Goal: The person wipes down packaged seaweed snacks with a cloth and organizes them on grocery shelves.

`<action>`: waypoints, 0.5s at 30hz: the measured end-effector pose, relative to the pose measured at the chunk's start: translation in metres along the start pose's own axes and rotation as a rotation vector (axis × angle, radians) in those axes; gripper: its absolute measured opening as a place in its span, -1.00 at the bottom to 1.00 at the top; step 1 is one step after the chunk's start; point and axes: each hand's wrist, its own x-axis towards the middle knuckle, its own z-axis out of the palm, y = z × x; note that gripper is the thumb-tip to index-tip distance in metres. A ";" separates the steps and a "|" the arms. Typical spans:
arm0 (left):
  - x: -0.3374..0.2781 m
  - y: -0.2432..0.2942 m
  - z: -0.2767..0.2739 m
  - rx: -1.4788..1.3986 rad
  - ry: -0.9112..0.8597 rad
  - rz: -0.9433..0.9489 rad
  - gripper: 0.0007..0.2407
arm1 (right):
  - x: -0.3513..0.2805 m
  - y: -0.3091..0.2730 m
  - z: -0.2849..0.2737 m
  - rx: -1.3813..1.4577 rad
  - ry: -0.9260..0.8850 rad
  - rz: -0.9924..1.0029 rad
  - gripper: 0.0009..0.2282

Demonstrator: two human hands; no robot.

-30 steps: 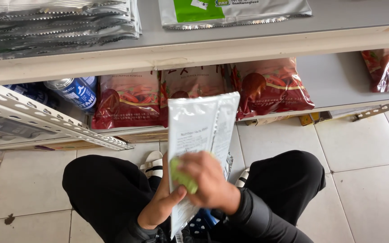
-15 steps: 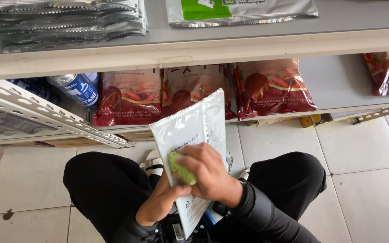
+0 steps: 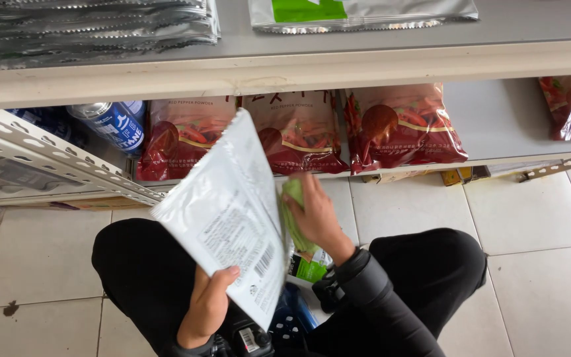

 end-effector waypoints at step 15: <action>-0.003 0.002 0.033 -0.162 0.301 0.034 -0.28 | -0.055 -0.140 -0.087 0.054 -0.524 -0.221 -0.32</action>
